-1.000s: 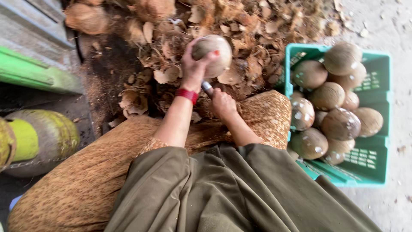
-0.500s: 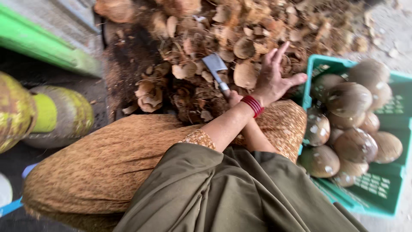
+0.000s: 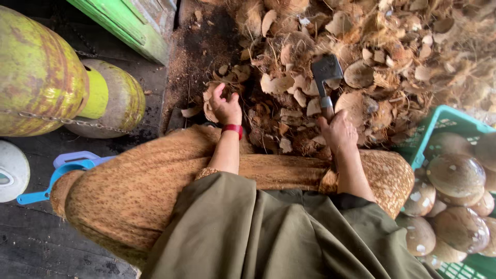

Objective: The person sits on the ground and husks coconuts one at a time, holding each coconut in one hand and chopping off the fibrous outer husk with a machete, then tossing the husked coconut onto a pile and reaching for the next one.

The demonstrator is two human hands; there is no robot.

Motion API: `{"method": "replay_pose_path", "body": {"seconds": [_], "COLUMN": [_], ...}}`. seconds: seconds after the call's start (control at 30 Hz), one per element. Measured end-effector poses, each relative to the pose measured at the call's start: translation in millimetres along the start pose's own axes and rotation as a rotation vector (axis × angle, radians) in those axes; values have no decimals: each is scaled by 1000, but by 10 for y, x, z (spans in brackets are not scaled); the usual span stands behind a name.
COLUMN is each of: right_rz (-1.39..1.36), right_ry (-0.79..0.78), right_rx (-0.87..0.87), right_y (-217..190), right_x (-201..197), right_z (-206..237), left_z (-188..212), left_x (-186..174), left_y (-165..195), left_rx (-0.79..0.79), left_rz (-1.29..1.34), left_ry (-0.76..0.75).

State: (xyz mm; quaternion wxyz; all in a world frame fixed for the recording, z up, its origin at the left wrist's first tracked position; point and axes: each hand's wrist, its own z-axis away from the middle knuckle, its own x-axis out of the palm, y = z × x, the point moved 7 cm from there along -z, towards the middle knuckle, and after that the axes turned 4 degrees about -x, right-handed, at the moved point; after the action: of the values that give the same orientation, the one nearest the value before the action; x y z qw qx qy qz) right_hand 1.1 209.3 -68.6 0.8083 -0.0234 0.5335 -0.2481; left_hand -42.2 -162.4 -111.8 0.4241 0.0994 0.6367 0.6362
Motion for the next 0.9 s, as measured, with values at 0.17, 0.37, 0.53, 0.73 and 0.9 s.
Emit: {"method": "replay_pose_path", "body": {"seconds": [0.17, 0.37, 0.53, 0.73, 0.9], "right_rz": [185, 288, 294, 327, 299], "right_ry": [497, 400, 498, 462, 535], "right_rx": [-320, -568, -665, -631, -720], "right_y": [-518, -896, -792, -790, -856], "right_x": [-310, -142, -47, 36, -13], "right_z": [-11, -609, -800, -916, -869], "left_z": [-402, -634, -919, -1372, -1593], "left_x": [-66, 355, 1015, 1920, 2329], "left_y": [-39, 241, 701, 1047, 934], "left_rx": [43, 100, 332, 353, 224], "left_rz": [66, -62, -316, -565, -752], "left_ry": [63, -130, -228, -371, -358]}}
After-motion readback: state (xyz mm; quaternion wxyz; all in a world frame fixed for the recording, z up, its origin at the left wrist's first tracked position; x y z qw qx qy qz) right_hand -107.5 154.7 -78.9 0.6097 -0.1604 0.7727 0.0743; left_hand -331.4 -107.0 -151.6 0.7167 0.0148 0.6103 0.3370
